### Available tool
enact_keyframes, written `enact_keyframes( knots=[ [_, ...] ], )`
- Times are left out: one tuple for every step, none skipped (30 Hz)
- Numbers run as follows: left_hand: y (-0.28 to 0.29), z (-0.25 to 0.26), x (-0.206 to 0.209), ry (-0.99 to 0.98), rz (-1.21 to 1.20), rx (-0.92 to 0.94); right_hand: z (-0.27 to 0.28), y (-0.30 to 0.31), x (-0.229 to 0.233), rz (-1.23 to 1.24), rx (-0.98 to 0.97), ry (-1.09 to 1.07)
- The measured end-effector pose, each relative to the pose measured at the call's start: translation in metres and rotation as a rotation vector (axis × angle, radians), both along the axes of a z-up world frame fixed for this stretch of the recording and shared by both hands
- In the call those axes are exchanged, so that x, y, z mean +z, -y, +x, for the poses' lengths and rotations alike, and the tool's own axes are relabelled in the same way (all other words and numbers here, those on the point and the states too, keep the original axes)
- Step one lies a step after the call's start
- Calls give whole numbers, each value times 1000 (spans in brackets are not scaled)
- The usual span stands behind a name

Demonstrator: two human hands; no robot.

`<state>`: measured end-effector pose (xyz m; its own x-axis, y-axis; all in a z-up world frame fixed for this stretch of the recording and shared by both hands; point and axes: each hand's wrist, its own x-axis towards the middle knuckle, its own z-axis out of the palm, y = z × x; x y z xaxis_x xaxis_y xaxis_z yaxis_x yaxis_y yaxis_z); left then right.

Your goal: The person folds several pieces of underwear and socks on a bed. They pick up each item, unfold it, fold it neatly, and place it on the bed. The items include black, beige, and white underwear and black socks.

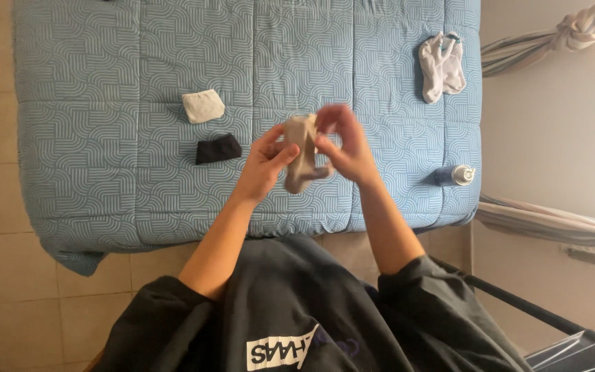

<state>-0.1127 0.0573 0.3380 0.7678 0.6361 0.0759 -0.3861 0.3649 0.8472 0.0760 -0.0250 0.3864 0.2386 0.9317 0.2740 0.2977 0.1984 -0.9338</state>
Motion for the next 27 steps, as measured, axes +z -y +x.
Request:
enact_keyframes(
  knots=[
    [3,-1,-7,1,1,0,-11,8,-14,1,0,1],
    [6,-1,-15,4,-49,60,-21,16,-29,-63,126,-162],
    [10,-3,-23,5,-102,116,-32,26,-44,-130,249,-327],
    [11,-6,-21,3,-103,114,-37,27,-43,-131,247,-328],
    [12,-10,-20,-3,-85,159,-41,29,-41,-142,243,-412],
    [13,-13,-18,-9,-67,205,-45,31,-40,-153,239,-497],
    [8,-19,-24,-10,-67,204,-39,31,-44,-152,239,-497],
    [2,-25,-31,-33,-32,216,-32,31,-48,-157,236,-475],
    [-3,-31,-37,-58,0,227,-26,33,-52,-163,231,-454],
    [-5,-43,-27,-60,-1,225,-24,34,-34,-164,228,-455],
    [-8,-55,-16,-281,377,409,-20,33,-17,-183,252,-359],
    [-12,-67,-6,-502,759,585,-17,32,1,-203,275,-263],
    [-14,-66,1,-502,758,584,-17,26,20,-204,274,-263],
    [-16,-65,9,-466,925,666,-19,21,39,-151,381,-162],
    [-16,-65,16,-428,1091,747,-21,16,58,-99,488,-63],
    [-15,-50,32,-431,1089,745,-20,13,64,-101,489,-65],
    [-15,-34,47,-216,941,412,-18,9,69,-83,557,-6],
    [-16,-17,63,-6,775,85,-16,5,75,-65,625,53],
    [-15,-10,63,-4,775,84,-11,8,84,-65,624,54],
    [-15,-2,62,-1,559,-180,-5,12,92,-94,654,55],
    [-16,6,62,2,336,-442,1,15,101,-122,682,55],
    [-18,13,58,2,336,-445,4,17,108,-122,678,55],
    [-18,18,53,49,275,-519,5,23,114,-146,649,61],
    [-17,23,48,95,213,-592,7,28,119,-169,621,66],
    [-19,23,54,96,208,-597,12,32,118,-174,615,64],
    [-21,22,61,115,251,-626,16,37,117,-183,631,74],
    [-24,22,68,137,302,-653,20,42,117,-188,647,90]
  ],
)
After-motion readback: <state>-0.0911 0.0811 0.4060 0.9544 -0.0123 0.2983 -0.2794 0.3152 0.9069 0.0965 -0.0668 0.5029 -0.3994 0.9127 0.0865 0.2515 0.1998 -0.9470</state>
